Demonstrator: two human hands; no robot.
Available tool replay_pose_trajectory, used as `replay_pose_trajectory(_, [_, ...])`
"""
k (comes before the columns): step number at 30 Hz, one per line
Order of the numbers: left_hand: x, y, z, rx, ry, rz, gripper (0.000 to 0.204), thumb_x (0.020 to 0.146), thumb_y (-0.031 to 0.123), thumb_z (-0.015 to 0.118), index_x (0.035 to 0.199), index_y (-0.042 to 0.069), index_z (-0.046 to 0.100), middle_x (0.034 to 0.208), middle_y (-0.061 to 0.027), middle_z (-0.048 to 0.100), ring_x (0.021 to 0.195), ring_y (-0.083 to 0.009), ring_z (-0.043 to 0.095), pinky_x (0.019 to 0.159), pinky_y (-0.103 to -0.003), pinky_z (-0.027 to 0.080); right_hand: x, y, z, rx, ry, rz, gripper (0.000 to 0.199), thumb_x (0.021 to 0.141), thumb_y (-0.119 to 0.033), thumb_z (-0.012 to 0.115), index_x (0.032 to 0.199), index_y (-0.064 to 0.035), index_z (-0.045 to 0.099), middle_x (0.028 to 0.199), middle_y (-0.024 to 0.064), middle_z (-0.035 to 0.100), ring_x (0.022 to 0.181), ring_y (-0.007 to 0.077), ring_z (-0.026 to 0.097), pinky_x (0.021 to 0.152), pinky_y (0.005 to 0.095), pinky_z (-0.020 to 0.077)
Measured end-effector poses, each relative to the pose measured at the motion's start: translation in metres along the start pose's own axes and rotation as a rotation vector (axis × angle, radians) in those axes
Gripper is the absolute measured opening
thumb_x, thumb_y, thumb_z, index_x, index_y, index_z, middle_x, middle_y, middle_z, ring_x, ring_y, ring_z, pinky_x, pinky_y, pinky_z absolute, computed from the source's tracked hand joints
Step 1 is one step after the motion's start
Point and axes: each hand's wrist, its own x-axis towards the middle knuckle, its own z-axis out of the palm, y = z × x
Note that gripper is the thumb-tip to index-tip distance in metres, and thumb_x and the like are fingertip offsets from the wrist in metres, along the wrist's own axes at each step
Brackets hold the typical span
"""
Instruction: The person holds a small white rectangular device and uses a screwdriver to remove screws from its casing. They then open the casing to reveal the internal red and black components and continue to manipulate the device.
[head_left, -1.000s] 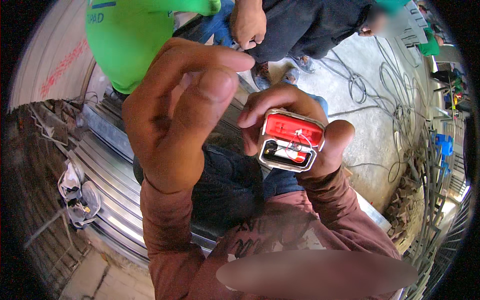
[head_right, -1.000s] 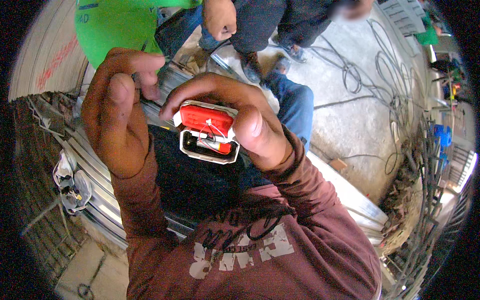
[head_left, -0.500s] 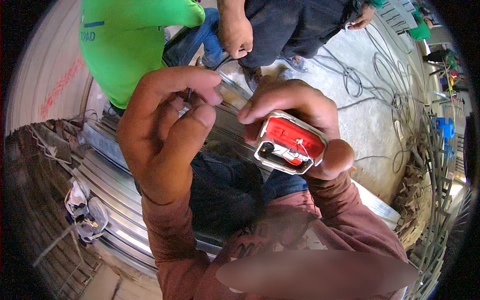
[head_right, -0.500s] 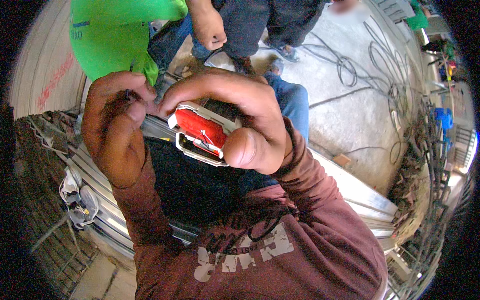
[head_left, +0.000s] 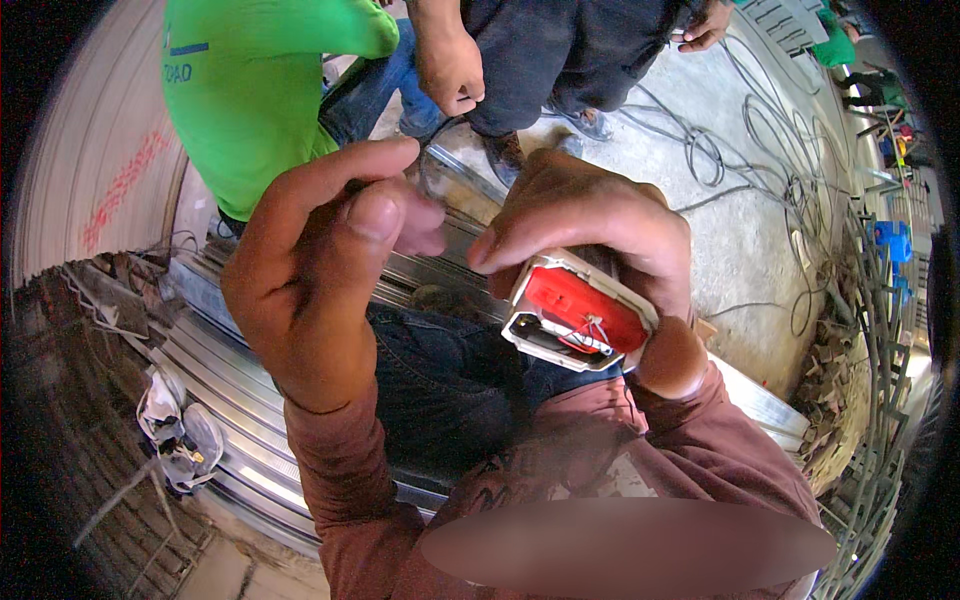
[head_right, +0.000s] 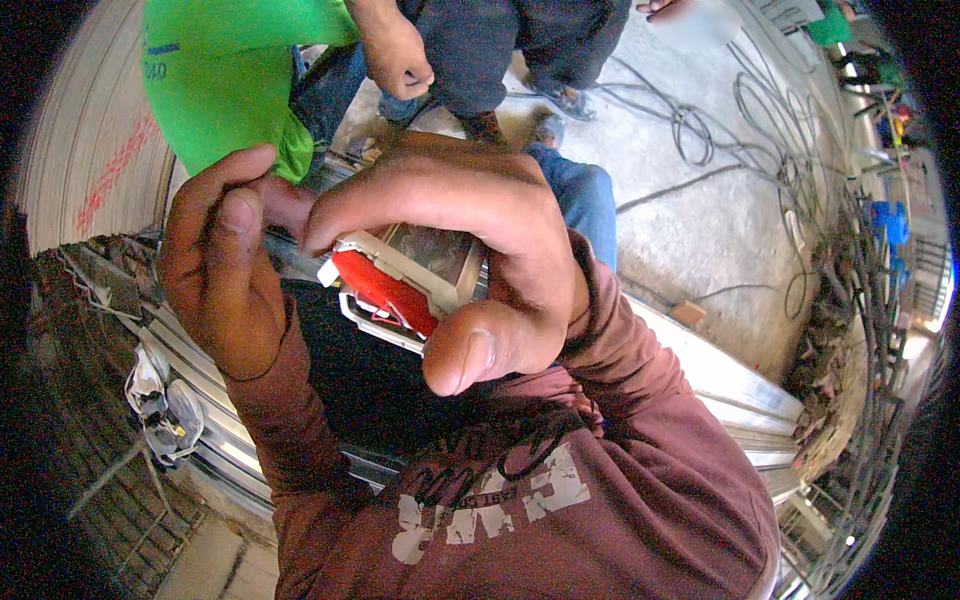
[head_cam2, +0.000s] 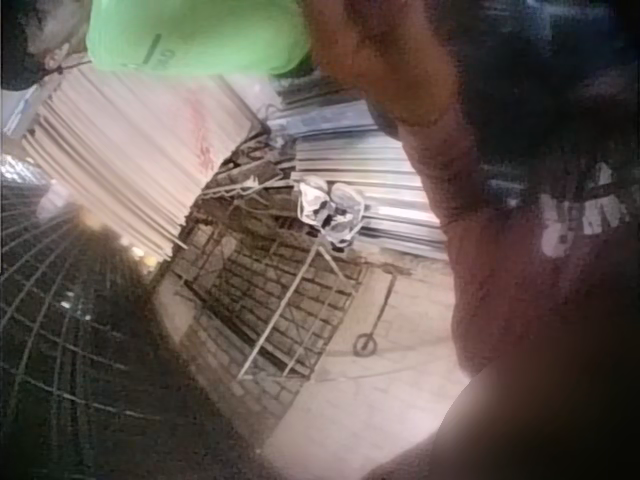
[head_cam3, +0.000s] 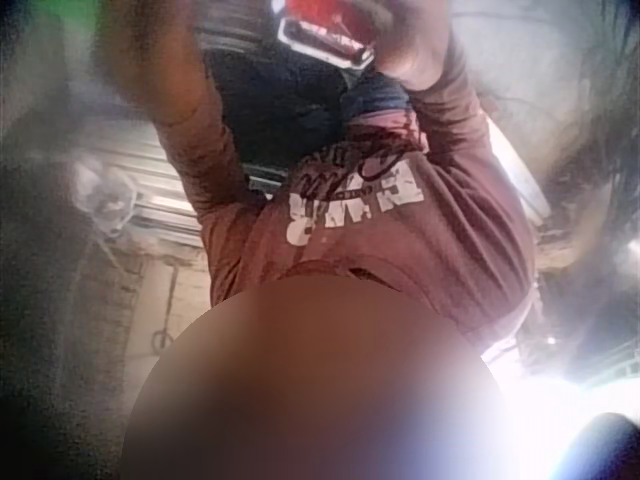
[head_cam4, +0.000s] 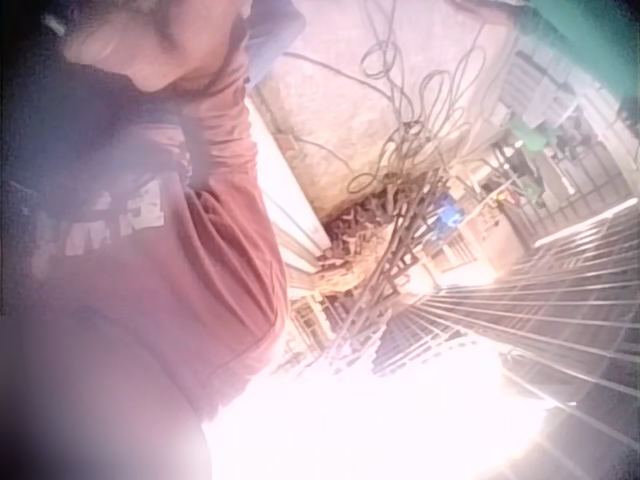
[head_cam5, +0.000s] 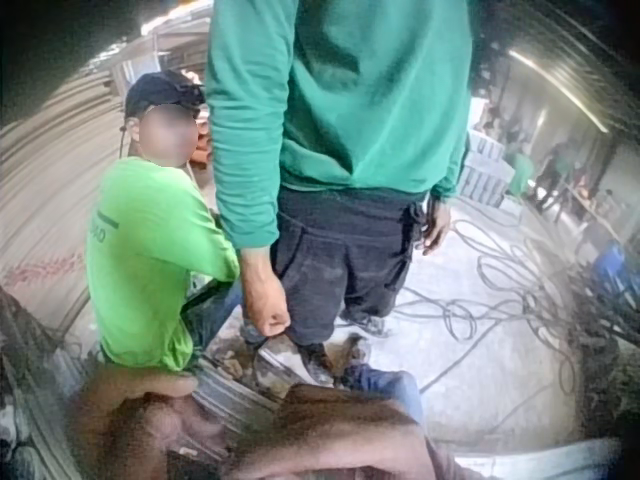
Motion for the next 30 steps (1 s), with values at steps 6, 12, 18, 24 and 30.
replay_pose_trajectory(6, [0.000, -0.007, -0.006, -0.070, -0.010, 0.076, 0.021, 0.089, 0.008, 0.065, 0.105, -0.004, 0.066, 0.080, -0.0069, 0.066, 0.066, -0.0094, 0.059, 0.063, -0.021, 0.047, -0.006, -0.008, 0.011, 0.093, 0.132, 0.186, 0.108, 0.073, -0.091, 0.036, 0.102, 0.0096, 0.063, 0.093, 0.0200, 0.067, 0.078, 0.0238, 0.064, 0.071, 0.0315, 0.0502])
replay_pose_trajectory(12, [-0.006, 0.002, 0.003, -0.141, -0.039, 0.089, 0.019, 0.086, 0.007, 0.060, 0.101, -0.005, 0.063, 0.081, -0.0109, 0.064, 0.067, -0.0146, 0.058, 0.064, -0.026, 0.047, -0.009, -0.019, 0.012, 0.248, 0.202, 0.442, 0.111, 0.073, -0.092, 0.039, 0.110, 0.0092, 0.062, 0.103, 0.0164, 0.066, 0.096, 0.0222, 0.065, 0.087, 0.0322, 0.0496])
replay_pose_trajectory(18, [-0.008, -0.002, 0.004, -0.038, -0.049, 0.163, 0.022, 0.086, 0.017, 0.055, 0.098, -0.001, 0.060, 0.073, -0.0136, 0.061, 0.061, -0.0206, 0.056, 0.066, -0.034, 0.047, -0.009, -0.013, 0.010, 0.314, 0.224, 0.439, 0.116, 0.070, -0.096, 0.034, 0.110, 0.0099, 0.061, 0.104, 0.0164, 0.066, 0.096, 0.0211, 0.064, 0.088, 0.0321, 0.0500])
replay_pose_trajectory(24, [-0.006, -0.003, -0.001, -0.070, -0.068, 0.178, 0.019, 0.085, 0.010, 0.056, 0.098, -0.003, 0.061, 0.077, -0.0144, 0.063, 0.062, -0.0194, 0.058, 0.066, -0.032, 0.048, -0.004, -0.014, 0.009, 0.271, 0.207, 0.469, 0.116, 0.071, -0.096, 0.033, 0.110, 0.0104, 0.060, 0.105, 0.0162, 0.066, 0.097, 0.0211, 0.064, 0.088, 0.0319, 0.0496])
replay_pose_trajectory(30, [-0.006, -0.002, -0.004, -0.225, -0.083, 0.126, 0.013, 0.084, 0.002, 0.060, 0.095, -0.005, 0.062, 0.081, -0.0141, 0.066, 0.068, -0.0166, 0.061, 0.067, -0.027, 0.049, -0.003, -0.016, 0.010, 0.253, 0.202, 0.489, 0.113, 0.073, -0.093, 0.036, 0.110, 0.0106, 0.060, 0.105, 0.0163, 0.066, 0.097, 0.0215, 0.064, 0.089, 0.0319, 0.0494])
